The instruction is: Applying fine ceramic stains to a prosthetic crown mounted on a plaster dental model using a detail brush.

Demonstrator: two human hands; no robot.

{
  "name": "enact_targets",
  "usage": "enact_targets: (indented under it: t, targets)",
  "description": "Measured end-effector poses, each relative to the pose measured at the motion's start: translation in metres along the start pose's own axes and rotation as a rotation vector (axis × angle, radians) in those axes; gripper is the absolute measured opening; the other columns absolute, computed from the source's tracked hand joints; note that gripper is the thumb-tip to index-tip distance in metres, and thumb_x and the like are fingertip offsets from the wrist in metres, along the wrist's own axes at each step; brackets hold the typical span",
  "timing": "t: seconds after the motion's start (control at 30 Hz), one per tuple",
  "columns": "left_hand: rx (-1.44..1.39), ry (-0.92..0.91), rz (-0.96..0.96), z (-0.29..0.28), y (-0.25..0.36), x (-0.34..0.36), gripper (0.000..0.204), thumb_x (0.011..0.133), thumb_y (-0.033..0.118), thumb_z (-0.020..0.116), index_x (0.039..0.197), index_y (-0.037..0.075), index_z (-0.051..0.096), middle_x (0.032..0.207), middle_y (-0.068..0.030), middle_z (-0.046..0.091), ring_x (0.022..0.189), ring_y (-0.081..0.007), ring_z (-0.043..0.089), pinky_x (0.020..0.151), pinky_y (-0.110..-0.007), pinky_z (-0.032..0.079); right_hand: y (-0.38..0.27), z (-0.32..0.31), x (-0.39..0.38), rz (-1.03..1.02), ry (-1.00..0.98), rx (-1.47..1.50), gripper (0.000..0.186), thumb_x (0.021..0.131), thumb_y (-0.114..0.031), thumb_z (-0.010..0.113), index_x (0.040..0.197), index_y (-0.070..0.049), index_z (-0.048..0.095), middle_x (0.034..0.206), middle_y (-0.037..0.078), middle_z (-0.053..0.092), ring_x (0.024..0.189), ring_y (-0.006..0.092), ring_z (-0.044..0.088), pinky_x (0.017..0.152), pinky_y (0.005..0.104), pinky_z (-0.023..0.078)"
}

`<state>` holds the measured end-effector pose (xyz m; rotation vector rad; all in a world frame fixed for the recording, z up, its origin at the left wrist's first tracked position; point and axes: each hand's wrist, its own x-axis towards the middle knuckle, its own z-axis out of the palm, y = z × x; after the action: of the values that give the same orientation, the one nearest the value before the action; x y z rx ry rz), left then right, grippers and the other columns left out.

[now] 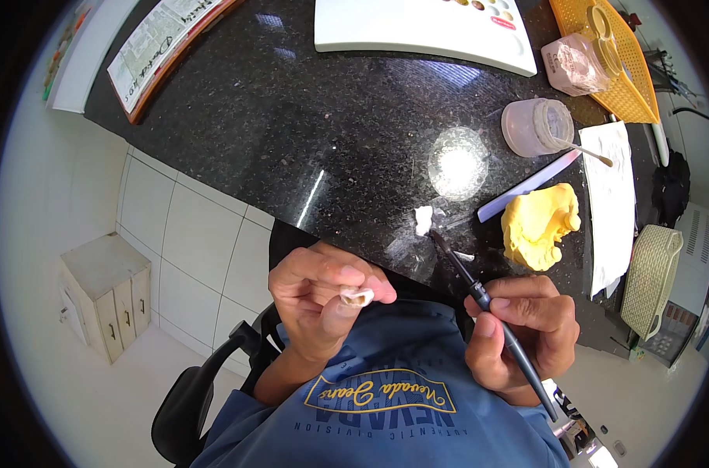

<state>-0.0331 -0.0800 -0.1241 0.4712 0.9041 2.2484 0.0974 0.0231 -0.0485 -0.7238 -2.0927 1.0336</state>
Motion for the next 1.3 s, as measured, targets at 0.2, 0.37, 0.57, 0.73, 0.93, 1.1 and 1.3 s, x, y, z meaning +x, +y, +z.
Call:
enact_targets:
  t: [0.2, 0.37, 0.57, 0.73, 0.93, 1.1, 1.3]
  targets:
    - [0.075, 0.004, 0.017, 0.002, 0.002, -0.001, 0.016, 0.083, 0.003, 0.065, 0.094, -0.003, 0.055, 0.075, -0.0156, 0.061, 0.065, -0.0227, 0.067, 0.059, -0.031, 0.057, -0.002, -0.005, 0.003, -0.035, -0.162, -0.067, 0.021, 0.079, -0.003, 0.063, 0.087, 0.001, 0.044, 0.074, 0.018, 0.060, 0.057, 0.0164, 0.063, 0.051, 0.0243, 0.052]
    - [0.124, 0.004, 0.003, 0.003, 0.001, -0.003, 0.015, 0.083, 0.000, 0.062, 0.093, -0.004, 0.053, 0.075, -0.0165, 0.061, 0.064, -0.0233, 0.067, 0.058, -0.031, 0.057, 0.000, 0.002, 0.001, -0.003, -0.011, -0.008, 0.024, 0.065, 0.001, 0.075, 0.079, 0.000, 0.055, 0.068, 0.015, 0.064, 0.053, 0.0173, 0.063, 0.047, 0.0236, 0.049]
    - [0.128, 0.017, -0.004, 0.003, 0.001, -0.004, 0.016, 0.083, -0.001, 0.060, 0.096, -0.005, 0.051, 0.076, -0.0173, 0.061, 0.066, -0.0241, 0.067, 0.059, -0.031, 0.057, 0.000, -0.004, 0.002, -0.042, -0.119, -0.038, 0.021, 0.079, -0.004, 0.065, 0.085, 0.002, 0.045, 0.072, 0.018, 0.059, 0.056, 0.0157, 0.062, 0.051, 0.0233, 0.052]
    - [0.152, 0.022, 0.009, 0.004, 0.001, -0.003, 0.016, 0.083, 0.000, 0.061, 0.095, -0.005, 0.051, 0.073, -0.0164, 0.061, 0.065, -0.0243, 0.067, 0.058, -0.031, 0.057, 0.002, 0.001, -0.001, -0.014, 0.000, -0.002, 0.023, 0.067, -0.001, 0.075, 0.079, 0.000, 0.055, 0.068, 0.016, 0.063, 0.053, 0.0179, 0.063, 0.046, 0.0238, 0.049]
    - [0.186, 0.024, 0.008, 0.004, 0.004, -0.002, 0.015, 0.083, 0.002, 0.063, 0.093, -0.005, 0.053, 0.072, -0.0156, 0.061, 0.065, -0.0243, 0.068, 0.058, -0.031, 0.057, -0.001, -0.008, 0.001, -0.005, -0.153, -0.011, 0.020, 0.078, 0.000, 0.063, 0.087, 0.002, 0.045, 0.075, 0.019, 0.058, 0.057, 0.0156, 0.061, 0.053, 0.0227, 0.052]
    - [0.169, 0.035, -0.008, 0.004, 0.004, -0.003, 0.016, 0.083, 0.001, 0.063, 0.093, -0.005, 0.053, 0.074, -0.0160, 0.062, 0.067, -0.0244, 0.068, 0.060, -0.031, 0.058, -0.002, -0.007, 0.003, -0.009, -0.166, -0.010, 0.020, 0.078, 0.000, 0.063, 0.087, 0.003, 0.046, 0.076, 0.019, 0.058, 0.057, 0.0157, 0.061, 0.052, 0.0225, 0.051]
    - [0.124, 0.049, -0.045, 0.006, 0.007, -0.003, 0.016, 0.083, 0.000, 0.063, 0.093, -0.006, 0.053, 0.076, -0.0168, 0.062, 0.071, -0.0253, 0.068, 0.064, -0.032, 0.059, 0.000, -0.006, 0.001, -0.010, -0.155, -0.001, 0.020, 0.078, 0.000, 0.063, 0.087, 0.003, 0.046, 0.075, 0.019, 0.058, 0.057, 0.0158, 0.061, 0.052, 0.0225, 0.052]
